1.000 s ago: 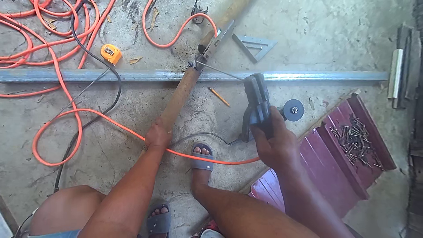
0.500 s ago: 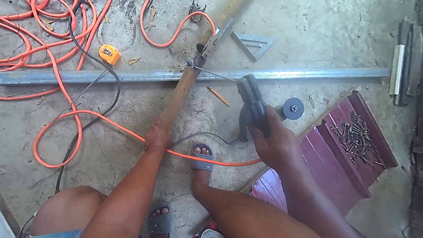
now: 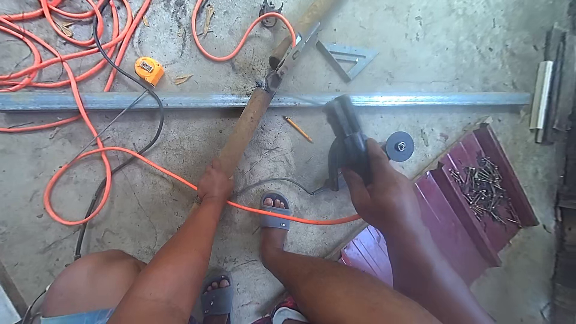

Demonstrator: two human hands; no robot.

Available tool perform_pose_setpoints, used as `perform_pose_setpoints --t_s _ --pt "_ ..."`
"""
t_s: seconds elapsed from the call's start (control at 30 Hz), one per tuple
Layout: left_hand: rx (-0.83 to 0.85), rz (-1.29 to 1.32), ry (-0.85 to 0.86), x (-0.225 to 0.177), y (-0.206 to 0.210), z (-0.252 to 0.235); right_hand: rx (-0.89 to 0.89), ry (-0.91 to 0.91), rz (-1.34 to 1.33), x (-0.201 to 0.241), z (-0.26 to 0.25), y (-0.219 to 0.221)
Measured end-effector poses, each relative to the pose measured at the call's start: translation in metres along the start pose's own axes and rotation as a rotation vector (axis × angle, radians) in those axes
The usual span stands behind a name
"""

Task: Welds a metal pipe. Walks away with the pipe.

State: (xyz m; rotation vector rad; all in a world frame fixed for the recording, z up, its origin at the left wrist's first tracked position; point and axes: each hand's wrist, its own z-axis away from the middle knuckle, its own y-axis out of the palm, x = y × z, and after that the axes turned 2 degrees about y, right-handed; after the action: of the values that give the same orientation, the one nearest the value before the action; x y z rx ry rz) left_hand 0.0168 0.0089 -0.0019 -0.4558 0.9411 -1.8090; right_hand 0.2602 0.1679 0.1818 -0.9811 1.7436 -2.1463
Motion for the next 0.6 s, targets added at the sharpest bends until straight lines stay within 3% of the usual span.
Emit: perform_pose_setpoints --t_s 0.37,0.6 --pt "-0.006 -0.006 0.002 -0.001 0.0 0.0 0.074 0.053 0.035 0.007 -0.01 -0.005" --pt "-0.027 -0.001 0.005 -0.002 0.0 0.001 0.084 -0.04 0.114 0.01 -0.008 0.001"
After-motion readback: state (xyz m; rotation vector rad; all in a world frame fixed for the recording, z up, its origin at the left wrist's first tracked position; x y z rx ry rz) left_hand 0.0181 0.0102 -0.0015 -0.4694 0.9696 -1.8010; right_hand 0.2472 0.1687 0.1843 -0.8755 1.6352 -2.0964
